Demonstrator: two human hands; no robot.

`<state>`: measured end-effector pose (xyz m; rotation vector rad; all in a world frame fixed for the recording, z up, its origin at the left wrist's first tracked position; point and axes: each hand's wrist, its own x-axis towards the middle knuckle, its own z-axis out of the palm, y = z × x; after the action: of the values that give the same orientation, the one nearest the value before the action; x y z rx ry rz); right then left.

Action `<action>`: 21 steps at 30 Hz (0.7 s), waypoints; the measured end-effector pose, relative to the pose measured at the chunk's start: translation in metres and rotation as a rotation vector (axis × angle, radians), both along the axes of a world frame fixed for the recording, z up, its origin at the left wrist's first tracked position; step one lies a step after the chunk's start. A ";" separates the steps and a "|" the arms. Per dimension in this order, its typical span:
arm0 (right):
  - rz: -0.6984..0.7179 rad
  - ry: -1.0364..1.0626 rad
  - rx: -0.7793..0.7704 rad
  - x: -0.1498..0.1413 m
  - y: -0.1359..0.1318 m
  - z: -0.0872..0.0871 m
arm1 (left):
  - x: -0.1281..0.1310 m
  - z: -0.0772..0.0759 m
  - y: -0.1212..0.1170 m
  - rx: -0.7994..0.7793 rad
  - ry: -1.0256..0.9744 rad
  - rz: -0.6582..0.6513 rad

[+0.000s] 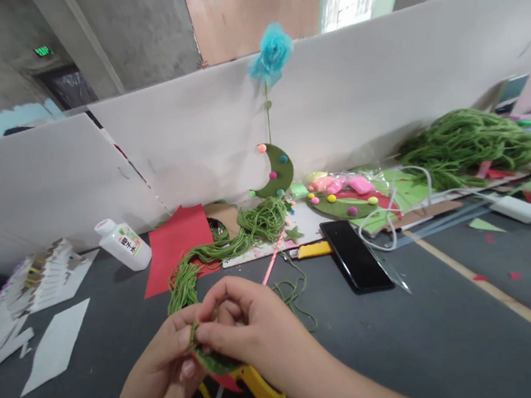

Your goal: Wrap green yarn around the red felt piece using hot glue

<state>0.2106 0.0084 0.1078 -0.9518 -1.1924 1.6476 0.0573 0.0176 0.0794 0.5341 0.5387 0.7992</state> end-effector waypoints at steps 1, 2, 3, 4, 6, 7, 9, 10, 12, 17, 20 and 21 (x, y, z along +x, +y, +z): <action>0.002 0.001 -0.007 0.000 0.000 -0.001 | 0.001 0.001 0.000 -0.002 -0.011 -0.006; 0.000 0.004 -0.010 0.000 0.001 -0.001 | 0.001 0.001 0.000 -0.005 -0.020 -0.008; -0.002 0.007 -0.009 -0.001 0.001 -0.002 | 0.002 0.002 0.000 -0.006 -0.024 -0.003; -0.006 0.005 -0.001 -0.001 0.001 -0.003 | 0.002 0.002 0.000 -0.008 -0.026 0.006; -0.026 -0.017 0.030 -0.001 0.002 -0.004 | 0.001 0.003 -0.001 -0.005 -0.015 0.038; -0.032 -0.033 0.043 -0.001 0.003 -0.005 | 0.001 0.003 -0.001 -0.001 -0.001 0.056; -0.034 -0.062 0.057 0.000 0.003 -0.005 | 0.001 0.002 -0.002 0.007 0.033 0.086; -0.033 -0.070 0.058 0.000 0.003 -0.005 | 0.001 0.002 -0.002 0.010 0.054 0.099; -0.030 -0.079 0.052 0.000 0.003 -0.005 | 0.002 0.001 -0.001 0.011 0.098 0.124; -0.044 -0.031 0.029 0.001 0.006 -0.006 | 0.006 0.001 -0.002 0.028 0.177 0.204; -0.065 -0.014 0.012 0.001 0.008 -0.009 | 0.007 0.003 -0.002 0.062 0.229 0.237; -0.071 -0.023 0.004 0.001 0.009 -0.010 | 0.007 0.003 -0.002 0.065 0.240 0.235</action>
<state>0.2120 0.0176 0.0981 -1.0016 -1.1640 1.5816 0.0647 0.0156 0.0825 0.6390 0.8099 0.9853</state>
